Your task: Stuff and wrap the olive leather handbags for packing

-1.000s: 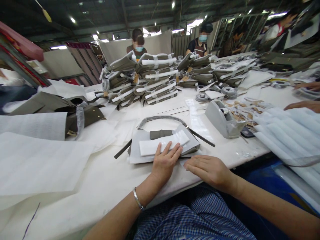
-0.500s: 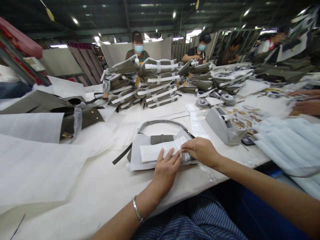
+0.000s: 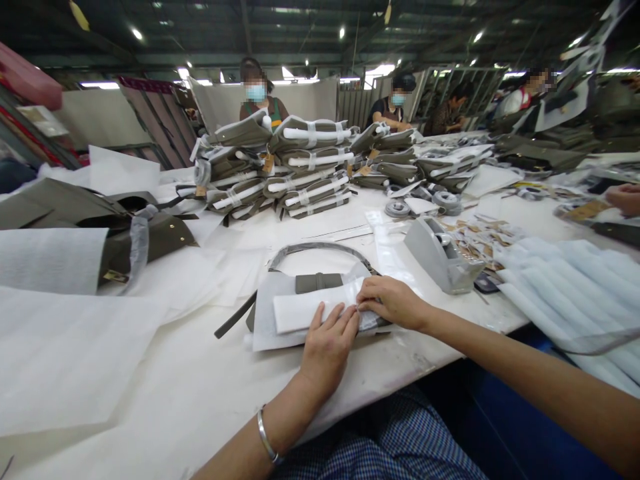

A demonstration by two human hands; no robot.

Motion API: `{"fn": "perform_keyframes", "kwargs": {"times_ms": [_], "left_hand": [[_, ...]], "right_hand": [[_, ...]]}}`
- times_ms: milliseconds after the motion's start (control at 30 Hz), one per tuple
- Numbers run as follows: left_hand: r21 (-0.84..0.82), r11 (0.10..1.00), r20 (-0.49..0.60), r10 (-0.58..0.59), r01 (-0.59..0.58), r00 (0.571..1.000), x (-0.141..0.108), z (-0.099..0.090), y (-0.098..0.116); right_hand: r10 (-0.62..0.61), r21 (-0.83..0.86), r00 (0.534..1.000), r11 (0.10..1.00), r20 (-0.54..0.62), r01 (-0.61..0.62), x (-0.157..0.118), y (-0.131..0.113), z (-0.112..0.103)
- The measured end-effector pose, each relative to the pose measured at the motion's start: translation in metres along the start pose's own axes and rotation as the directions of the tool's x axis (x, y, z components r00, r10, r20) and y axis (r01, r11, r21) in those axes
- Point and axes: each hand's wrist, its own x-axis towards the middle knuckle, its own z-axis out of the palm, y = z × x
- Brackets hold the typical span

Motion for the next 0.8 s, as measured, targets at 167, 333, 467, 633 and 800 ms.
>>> {"fn": "perform_keyframes", "kwargs": {"times_ms": [167,333,467,633,800], "left_hand": [[-0.009,1.0,0.032,-0.006,0.006,0.999,0.003,-0.004,0.001],[-0.015,1.0,0.084,-0.011,0.012,0.996,0.008,-0.012,0.001],[0.01,1.0,0.12,0.013,-0.015,0.993,0.012,-0.017,0.003],[0.043,0.999,0.136,0.019,-0.025,0.991,0.012,-0.016,0.003],[0.036,0.996,0.103,0.077,-0.081,0.992,0.01,-0.013,-0.001]], "right_hand": [[0.11,0.041,0.994,0.993,-0.001,-0.11,0.0,0.001,0.003],[0.228,0.066,0.962,0.969,0.15,-0.24,0.013,0.004,-0.003],[0.217,0.073,0.957,0.969,0.193,-0.235,0.021,0.005,-0.007],[0.203,0.09,0.961,0.971,0.187,-0.222,0.021,0.004,-0.007],[0.18,0.101,0.976,0.976,0.125,-0.193,0.02,0.005,-0.003]]}}
